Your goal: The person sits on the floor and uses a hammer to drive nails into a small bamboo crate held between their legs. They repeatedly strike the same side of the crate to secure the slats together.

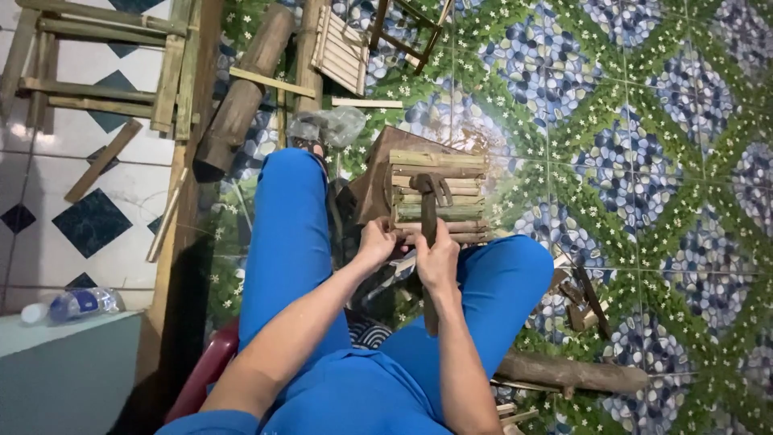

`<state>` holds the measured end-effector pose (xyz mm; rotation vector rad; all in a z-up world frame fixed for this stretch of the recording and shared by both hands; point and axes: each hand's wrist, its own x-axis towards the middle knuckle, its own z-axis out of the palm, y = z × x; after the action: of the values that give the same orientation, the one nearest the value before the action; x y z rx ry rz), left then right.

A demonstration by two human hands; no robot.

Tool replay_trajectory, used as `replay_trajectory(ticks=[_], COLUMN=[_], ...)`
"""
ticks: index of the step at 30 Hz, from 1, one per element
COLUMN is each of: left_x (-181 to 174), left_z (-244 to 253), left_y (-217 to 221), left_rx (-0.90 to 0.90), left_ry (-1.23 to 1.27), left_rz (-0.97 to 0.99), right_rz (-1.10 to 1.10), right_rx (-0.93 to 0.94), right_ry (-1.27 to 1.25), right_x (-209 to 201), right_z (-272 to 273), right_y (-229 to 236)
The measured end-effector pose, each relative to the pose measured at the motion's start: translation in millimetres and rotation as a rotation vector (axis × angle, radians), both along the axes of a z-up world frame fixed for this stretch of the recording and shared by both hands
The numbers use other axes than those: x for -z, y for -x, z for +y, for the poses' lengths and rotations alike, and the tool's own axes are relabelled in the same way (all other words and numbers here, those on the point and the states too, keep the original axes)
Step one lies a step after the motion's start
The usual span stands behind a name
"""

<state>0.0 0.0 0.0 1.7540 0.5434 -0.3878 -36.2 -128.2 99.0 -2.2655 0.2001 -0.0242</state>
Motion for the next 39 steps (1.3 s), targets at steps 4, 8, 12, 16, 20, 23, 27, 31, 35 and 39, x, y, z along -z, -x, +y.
replay_trajectory(ticks=[4,8,12,16,20,23,27,31,35,39], left_x=[23.7,32.0,-50.3,20.8,-7.7,-30.1,22.7,-29.4,-7.5,-20.1], left_z=[-7.1,-8.4,-7.3,-6.6,-8.9,-12.4,-4.4,-11.1,-7.5,-11.5], left_y=[-3.7,-9.4,9.2,-7.1,0.7,6.5,-4.4,7.6,0.6,4.2], left_rx=[-0.021,-0.115,-0.014,-0.127,-0.100,-0.132,-0.011,-0.028,-0.143,-0.153], left_ry=[0.033,0.197,0.152,0.239,0.245,0.272,0.111,0.148,0.305,0.305], left_rz=[0.034,0.091,0.093,0.096,0.107,0.120,0.067,0.095,0.096,0.113], right_rz=[0.073,0.134,0.090,0.117,0.032,0.024,0.065,0.040,0.043,0.053], right_rx=[0.044,0.072,0.126,0.085,0.098,0.084,0.060,0.111,0.060,0.089], right_ry=[0.034,0.063,-0.037,-0.015,-0.037,-0.043,-0.069,-0.132,-0.082,-0.094], right_x=[16.6,29.1,1.9,21.9,2.6,-8.9,6.2,-1.9,3.1,-0.3], right_z=[1.8,1.6,12.4,8.0,16.9,18.9,13.4,15.4,13.7,12.9], right_y=[4.5,9.0,15.9,17.1,20.9,20.0,16.3,17.2,15.9,18.4])
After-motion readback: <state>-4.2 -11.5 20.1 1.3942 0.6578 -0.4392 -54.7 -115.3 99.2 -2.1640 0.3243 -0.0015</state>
